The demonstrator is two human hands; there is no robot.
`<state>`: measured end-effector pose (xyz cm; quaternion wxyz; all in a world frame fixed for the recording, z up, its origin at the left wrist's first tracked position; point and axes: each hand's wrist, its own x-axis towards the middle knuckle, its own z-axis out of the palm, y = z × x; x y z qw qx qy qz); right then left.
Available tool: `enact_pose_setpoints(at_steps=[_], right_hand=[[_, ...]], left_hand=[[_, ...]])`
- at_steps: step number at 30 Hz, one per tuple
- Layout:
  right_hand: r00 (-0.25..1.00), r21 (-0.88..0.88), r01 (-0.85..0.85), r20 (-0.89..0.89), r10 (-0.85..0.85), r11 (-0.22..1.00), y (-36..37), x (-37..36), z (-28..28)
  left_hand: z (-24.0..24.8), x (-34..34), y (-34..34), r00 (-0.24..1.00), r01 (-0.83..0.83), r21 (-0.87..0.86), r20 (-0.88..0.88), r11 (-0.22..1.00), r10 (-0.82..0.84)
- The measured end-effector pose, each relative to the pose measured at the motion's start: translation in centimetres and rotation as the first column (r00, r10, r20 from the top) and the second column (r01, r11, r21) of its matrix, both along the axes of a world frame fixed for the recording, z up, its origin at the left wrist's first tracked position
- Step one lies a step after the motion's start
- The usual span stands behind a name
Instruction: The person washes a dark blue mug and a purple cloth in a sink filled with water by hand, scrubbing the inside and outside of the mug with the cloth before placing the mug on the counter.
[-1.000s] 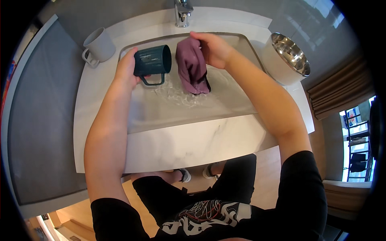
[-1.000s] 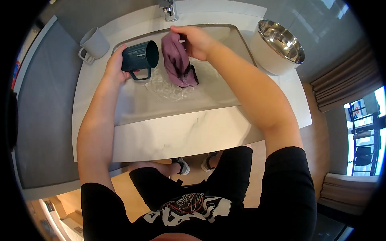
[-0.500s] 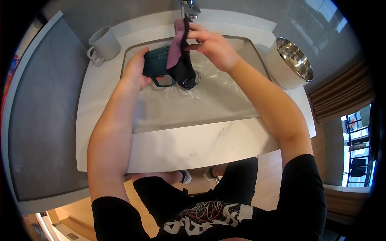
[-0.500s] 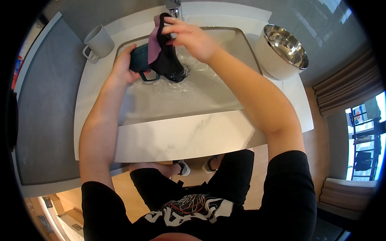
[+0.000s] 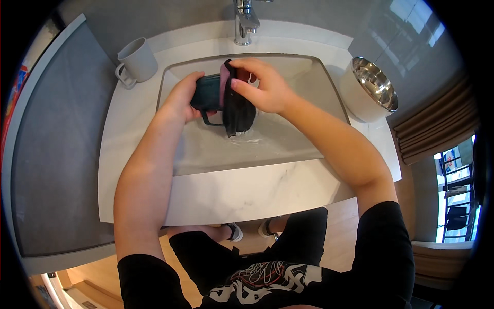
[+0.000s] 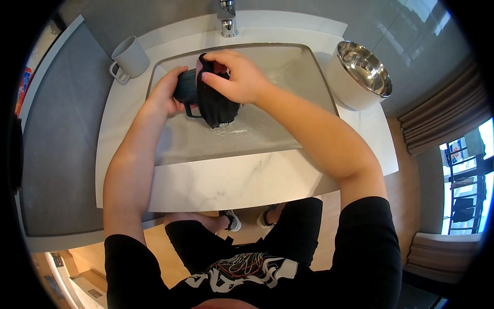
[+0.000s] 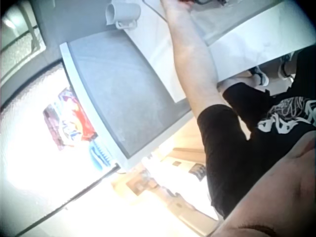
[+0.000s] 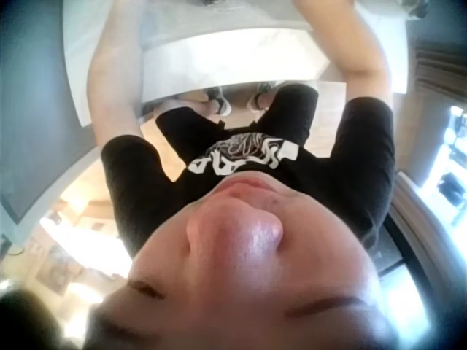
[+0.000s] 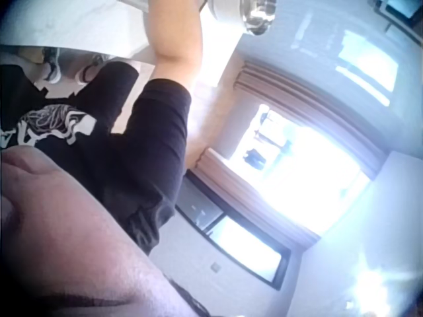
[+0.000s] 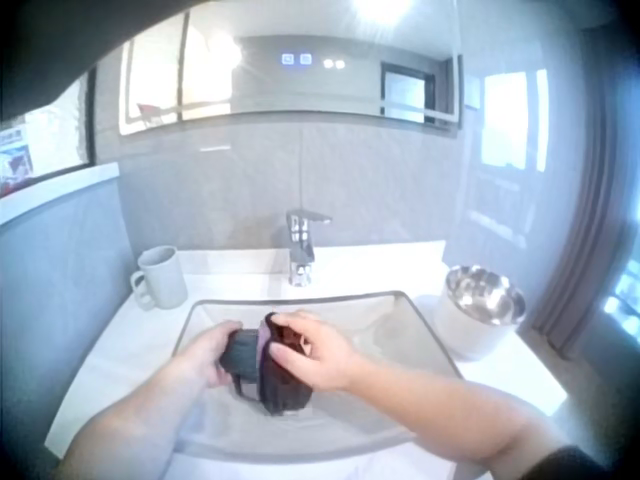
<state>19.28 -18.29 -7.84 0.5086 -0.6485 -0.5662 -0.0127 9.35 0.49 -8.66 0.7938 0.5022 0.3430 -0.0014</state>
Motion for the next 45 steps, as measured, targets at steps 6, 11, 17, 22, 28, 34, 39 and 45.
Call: enact_pose_setpoints(at_steps=[6, 11, 17, 22, 28, 34, 39, 45], right_hand=[[0.948, -0.304, 0.316, 0.147, -0.284, 0.899, 0.6, -2.1, 0.8], [0.897, -0.09, 0.225, -0.371, -0.242, 0.97, 1.1, 0.0, -1.1], [0.987, -0.024, 0.141, -0.07, -0.142, 0.99, 0.5, 0.2, -1.3], [0.937, 0.027, 0.023, 0.348, -0.031, 0.999, 0.7, 0.3, -1.3], [0.917, -0.341, -0.013, 0.371, 0.147, 0.94, 0.0, 0.5, -0.5], [0.913, -0.695, -0.004, 0.291, 0.287, 0.719, -0.5, -1.2, 0.5], [0.881, -0.561, -0.04, 0.371, 0.294, 0.827, -0.5, 0.5, -2.3], [0.917, -0.858, 0.081, 0.263, 0.299, 0.507, -1.0, 0.6, -5.3]], left_hand=[[-0.7, 0.3, -1.1, 0.98, 0.19, 0.194, -0.096, 0.962, -0.174], [-0.8, 0.3, -0.8, 0.988, 0.144, 0.212, -0.082, 0.967, -0.129], [-0.1, 0.1, 0.6, 0.998, -0.027, -0.035, 0.052, 0.999, 0.029], [-0.5, 0.3, 0.8, 0.999, 0.021, -0.036, 0.05, 0.999, -0.019], [-0.4, 0.4, -0.3, 0.999, 0.029, 0.068, 0.023, 0.997, -0.031], [0.6, -0.3, -1.8, 0.997, 0.077, 0.213, -0.012, 0.974, -0.076], [1.5, -0.3, -2.5, 0.994, 0.107, 0.245, -0.056, 0.964, -0.096], [2.2, -0.6, -4.7, 0.983, 0.18, 0.398, -0.041, 0.9, -0.179]])
